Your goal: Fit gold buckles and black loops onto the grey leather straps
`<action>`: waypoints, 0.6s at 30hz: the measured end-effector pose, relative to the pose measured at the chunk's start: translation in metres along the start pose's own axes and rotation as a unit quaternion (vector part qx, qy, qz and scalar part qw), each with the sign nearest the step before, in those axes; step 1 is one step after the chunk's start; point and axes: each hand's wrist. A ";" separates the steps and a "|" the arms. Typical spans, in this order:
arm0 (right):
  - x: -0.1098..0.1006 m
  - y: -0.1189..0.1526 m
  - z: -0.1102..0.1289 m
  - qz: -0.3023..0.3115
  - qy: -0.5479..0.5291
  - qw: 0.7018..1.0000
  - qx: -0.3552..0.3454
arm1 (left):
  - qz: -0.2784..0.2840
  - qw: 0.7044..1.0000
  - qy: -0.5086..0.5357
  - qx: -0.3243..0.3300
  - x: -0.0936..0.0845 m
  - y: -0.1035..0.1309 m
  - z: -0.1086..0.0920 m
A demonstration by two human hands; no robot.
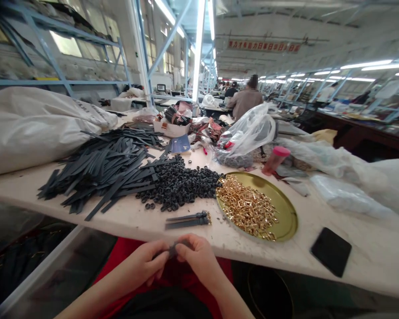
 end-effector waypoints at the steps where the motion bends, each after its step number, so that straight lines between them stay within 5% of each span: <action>1: -0.002 -0.002 -0.002 -0.015 -0.022 1.000 -0.001 | 0.029 0.999 0.033 -0.012 0.003 -0.005 0.002; 4: -0.002 -0.011 -0.009 -0.053 -0.086 0.995 0.004 | 0.062 0.993 0.097 -0.033 0.011 -0.026 0.012; 8: 0.004 -0.024 -0.017 -0.045 -0.138 0.989 0.010 | -0.012 0.991 0.132 -0.007 0.017 -0.055 0.022; 12: -0.032 -0.039 -0.003 -0.045 0.066 0.995 -0.064 | -0.056 0.991 0.118 -0.029 0.013 -0.080 0.024; 15: -0.094 -0.061 0.017 -0.201 0.381 0.897 -0.097 | -0.075 0.989 0.116 -0.052 0.011 -0.097 0.024; 18: -0.150 -0.090 0.033 -0.220 0.613 0.758 -0.030 | -0.065 0.991 0.101 -0.053 0.012 -0.110 0.017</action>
Point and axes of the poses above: each hand's wrist, its own y-axis away from the middle knuckle, its own x-axis out of the palm, z = x × y, and after that the axes turned 6 degrees about -y, right-handed
